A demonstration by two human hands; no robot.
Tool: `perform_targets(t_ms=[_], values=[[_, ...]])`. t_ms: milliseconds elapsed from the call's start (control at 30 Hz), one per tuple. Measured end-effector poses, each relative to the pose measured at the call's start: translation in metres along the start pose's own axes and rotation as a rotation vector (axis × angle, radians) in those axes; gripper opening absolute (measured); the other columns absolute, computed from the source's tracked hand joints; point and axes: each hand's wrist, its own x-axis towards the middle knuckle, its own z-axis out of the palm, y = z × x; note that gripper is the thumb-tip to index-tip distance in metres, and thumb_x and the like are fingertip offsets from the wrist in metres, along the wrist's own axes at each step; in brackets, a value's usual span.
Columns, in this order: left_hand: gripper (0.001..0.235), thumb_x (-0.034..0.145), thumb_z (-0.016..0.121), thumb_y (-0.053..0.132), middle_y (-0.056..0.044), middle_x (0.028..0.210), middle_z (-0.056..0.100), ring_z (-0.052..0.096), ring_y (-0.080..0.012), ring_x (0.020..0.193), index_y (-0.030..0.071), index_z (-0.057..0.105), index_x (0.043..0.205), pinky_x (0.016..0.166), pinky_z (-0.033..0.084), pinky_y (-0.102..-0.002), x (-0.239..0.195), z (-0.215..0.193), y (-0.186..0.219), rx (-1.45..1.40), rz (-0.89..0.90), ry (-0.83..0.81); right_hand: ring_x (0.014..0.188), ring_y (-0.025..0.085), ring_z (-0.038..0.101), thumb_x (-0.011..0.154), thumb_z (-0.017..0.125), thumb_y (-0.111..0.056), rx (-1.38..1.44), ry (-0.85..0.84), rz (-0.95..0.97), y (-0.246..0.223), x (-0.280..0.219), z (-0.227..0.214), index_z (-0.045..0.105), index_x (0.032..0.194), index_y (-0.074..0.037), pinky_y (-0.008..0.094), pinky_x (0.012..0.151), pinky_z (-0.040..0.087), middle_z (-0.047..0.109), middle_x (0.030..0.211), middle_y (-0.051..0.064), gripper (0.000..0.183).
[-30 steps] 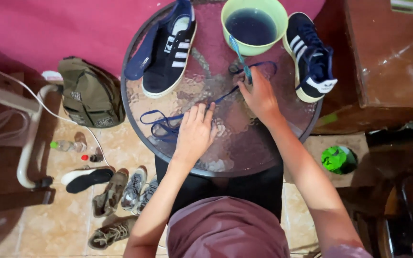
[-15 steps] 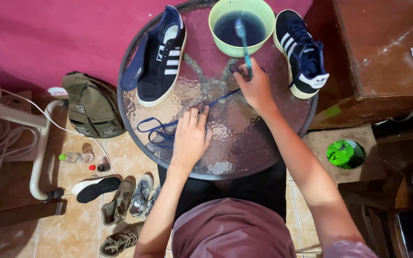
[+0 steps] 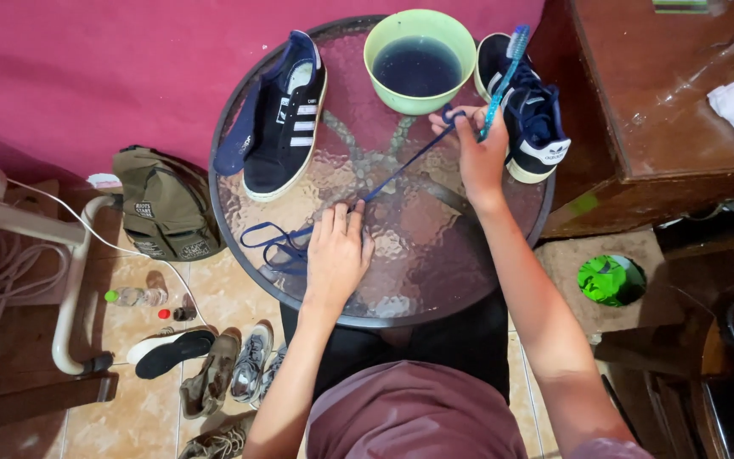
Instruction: The person scrubs a dark blue shoelace with a toothbrush on a glass table, repeatedly dipping the brush into a bowl of dark liquid to wet it. The person holds the lace with one hand and scrubs with the other, occasionally repositioning the lace.
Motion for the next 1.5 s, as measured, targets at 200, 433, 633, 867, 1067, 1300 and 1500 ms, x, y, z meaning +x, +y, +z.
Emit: perform_targets(t_ms=[200, 433, 633, 867, 1067, 1300, 1500], values=[[0.049, 0.091, 0.056, 0.032, -0.014, 0.115, 0.057, 0.053, -0.0293, 0.106, 0.007, 0.064, 0.132, 0.085, 0.043, -0.038, -0.002, 0.002, -0.001, 0.01, -0.004, -0.011, 0.09, 0.025, 0.067, 0.095, 0.054, 0.006, -0.41, -0.01, -0.268, 0.054, 0.017, -0.023, 0.044, 0.092, -0.009, 0.032, 0.068, 0.054, 0.059, 0.09, 0.013, 0.018], [0.05, 0.092, 0.055, 0.033, -0.016, 0.116, 0.058, 0.054, -0.0301, 0.107, 0.007, 0.063, 0.134, 0.087, 0.043, -0.039, -0.001, 0.001, 0.0, 0.005, -0.01, -0.024, 0.101, 0.036, 0.053, 0.084, 0.07, -0.011, -0.93, -0.017, -0.452, 0.067, 0.01, -0.033, 0.048, 0.087, -0.006, 0.045, 0.089, 0.045, 0.053, 0.113, 0.012, 0.023], [0.045, 0.092, 0.054, 0.03, -0.016, 0.115, 0.057, 0.053, -0.0305, 0.103, 0.005, 0.065, 0.129, 0.084, 0.043, -0.04, 0.001, 0.0, 0.003, 0.01, 0.005, 0.0, 0.09, 0.047, 0.07, 0.086, 0.08, -0.05, -0.931, -0.285, -0.034, 0.034, -0.01, -0.002, 0.051, 0.095, -0.009, 0.058, 0.076, 0.053, 0.068, 0.087, 0.019, 0.05], [0.045, 0.092, 0.055, 0.03, -0.016, 0.113, 0.056, 0.053, -0.0305, 0.102, 0.005, 0.064, 0.128, 0.082, 0.042, -0.04, 0.001, -0.001, 0.003, 0.016, 0.005, -0.002, 0.097, 0.044, 0.066, 0.091, 0.066, -0.036, -1.136, -0.4, 0.052, 0.061, -0.004, 0.004, 0.046, 0.098, -0.016, 0.061, 0.077, 0.055, 0.059, 0.098, 0.013, 0.029], [0.051, 0.09, 0.057, 0.034, -0.016, 0.116, 0.056, 0.052, -0.0305, 0.105, 0.006, 0.062, 0.133, 0.084, 0.042, -0.04, -0.001, 0.005, -0.001, 0.012, -0.008, -0.03, 0.094, 0.049, 0.062, 0.081, 0.066, -0.017, -0.993, -0.322, -0.098, 0.05, -0.013, 0.001, 0.044, 0.094, -0.009, 0.062, 0.071, 0.053, 0.051, 0.093, 0.017, 0.027], [0.048, 0.092, 0.054, 0.032, -0.014, 0.116, 0.056, 0.052, -0.0295, 0.106, 0.007, 0.063, 0.132, 0.084, 0.042, -0.038, 0.0, -0.003, -0.001, -0.016, 0.0, -0.014, 0.099, 0.051, 0.059, 0.08, 0.065, -0.018, -0.936, -0.323, -0.12, 0.047, -0.015, -0.006, 0.044, 0.1, -0.01, 0.061, 0.077, 0.051, 0.05, 0.099, 0.019, 0.03], [0.049, 0.091, 0.056, 0.033, -0.016, 0.117, 0.057, 0.053, -0.0303, 0.108, 0.008, 0.063, 0.132, 0.086, 0.043, -0.039, -0.003, 0.004, -0.001, -0.002, 0.002, 0.0, 0.101, 0.041, 0.061, 0.085, 0.073, -0.024, -1.038, -0.315, -0.251, 0.07, -0.002, -0.025, 0.048, 0.095, -0.009, 0.052, 0.084, 0.049, 0.055, 0.093, 0.014, 0.03]])
